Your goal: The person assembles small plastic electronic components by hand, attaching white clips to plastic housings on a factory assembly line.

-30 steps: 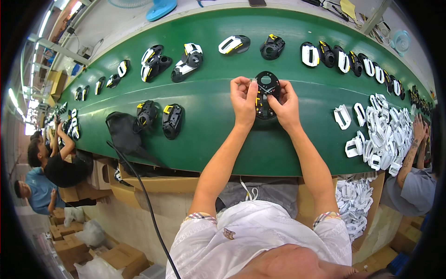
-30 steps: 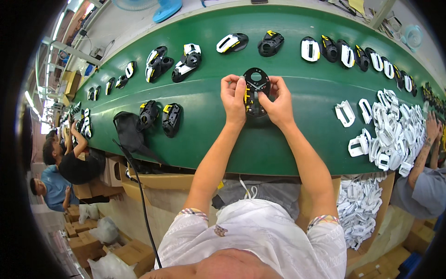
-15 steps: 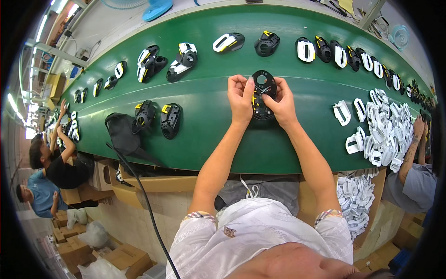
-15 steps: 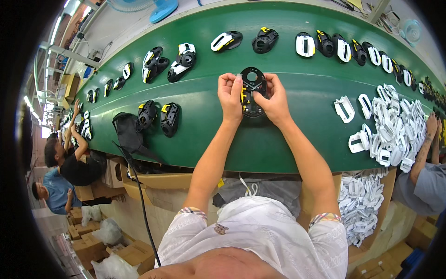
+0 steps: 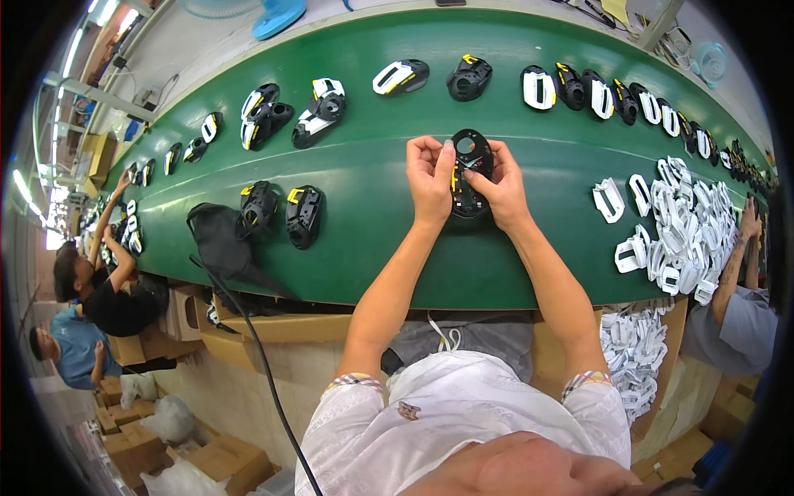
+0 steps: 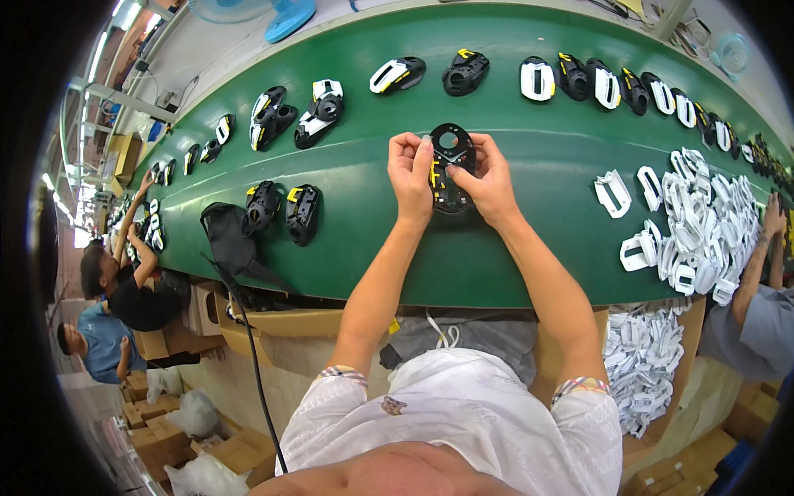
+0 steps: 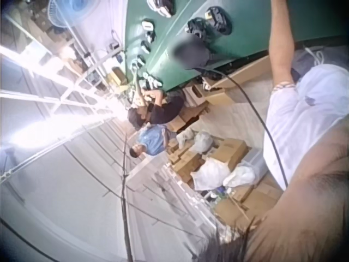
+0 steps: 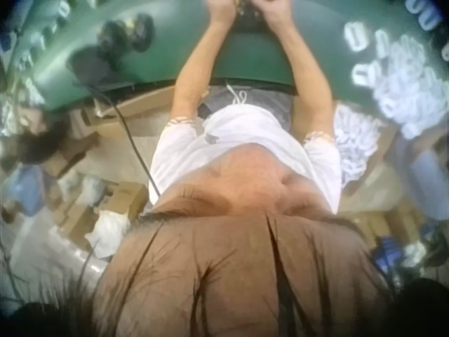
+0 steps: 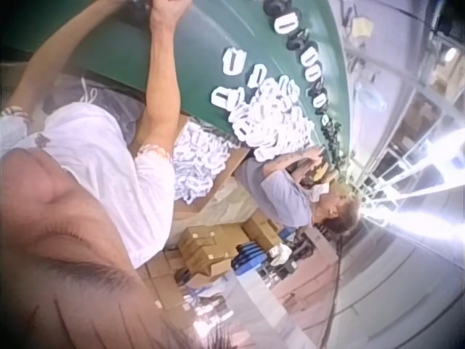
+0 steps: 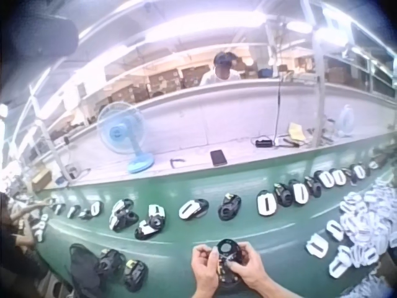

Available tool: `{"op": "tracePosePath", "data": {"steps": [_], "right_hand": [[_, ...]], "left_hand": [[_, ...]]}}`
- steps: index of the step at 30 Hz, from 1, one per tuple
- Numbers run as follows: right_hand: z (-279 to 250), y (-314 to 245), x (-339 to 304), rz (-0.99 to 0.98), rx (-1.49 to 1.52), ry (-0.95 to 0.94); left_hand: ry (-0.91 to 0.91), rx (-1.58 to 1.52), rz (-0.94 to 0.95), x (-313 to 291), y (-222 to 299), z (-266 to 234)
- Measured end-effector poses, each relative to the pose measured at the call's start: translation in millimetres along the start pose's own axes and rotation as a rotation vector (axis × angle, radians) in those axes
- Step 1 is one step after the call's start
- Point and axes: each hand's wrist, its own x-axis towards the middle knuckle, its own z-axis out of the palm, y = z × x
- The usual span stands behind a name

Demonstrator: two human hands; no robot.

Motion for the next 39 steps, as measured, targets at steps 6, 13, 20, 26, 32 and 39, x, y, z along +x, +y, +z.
{"op": "tracePosePath", "data": {"steps": [6,13,20,26,32,39], "right_hand": [[-9.9,10.6,5.7,-0.03,-0.15,-0.042],[-26.2,9.3,19.6,-0.073,-0.269,0.054],[-14.1,15.4,14.4,-0.176,-0.504,0.004],[-18.3,3.8,7.8,-0.151,-0.616,-0.024],[-60.6,-48.5,1.7,-0.216,-1.365,-0.065],[-156.2,-105.0,-43.2,0.271,-1.787,0.147]], "left_hand": [[-0.143,0.378,-0.131,20.4,-12.6,-26.8],[-0.022,0.944,0.184,97.4,8.9,-13.7],[-0.427,1.578,0.341,87.8,-38.2,-60.8],[-0.354,1.287,0.412,69.8,-36.9,-33.5],[-0.524,1.283,0.236,74.3,-35.2,-8.6],[-0.459,1.145,0.447,48.2,-43.4,-13.5]]}}
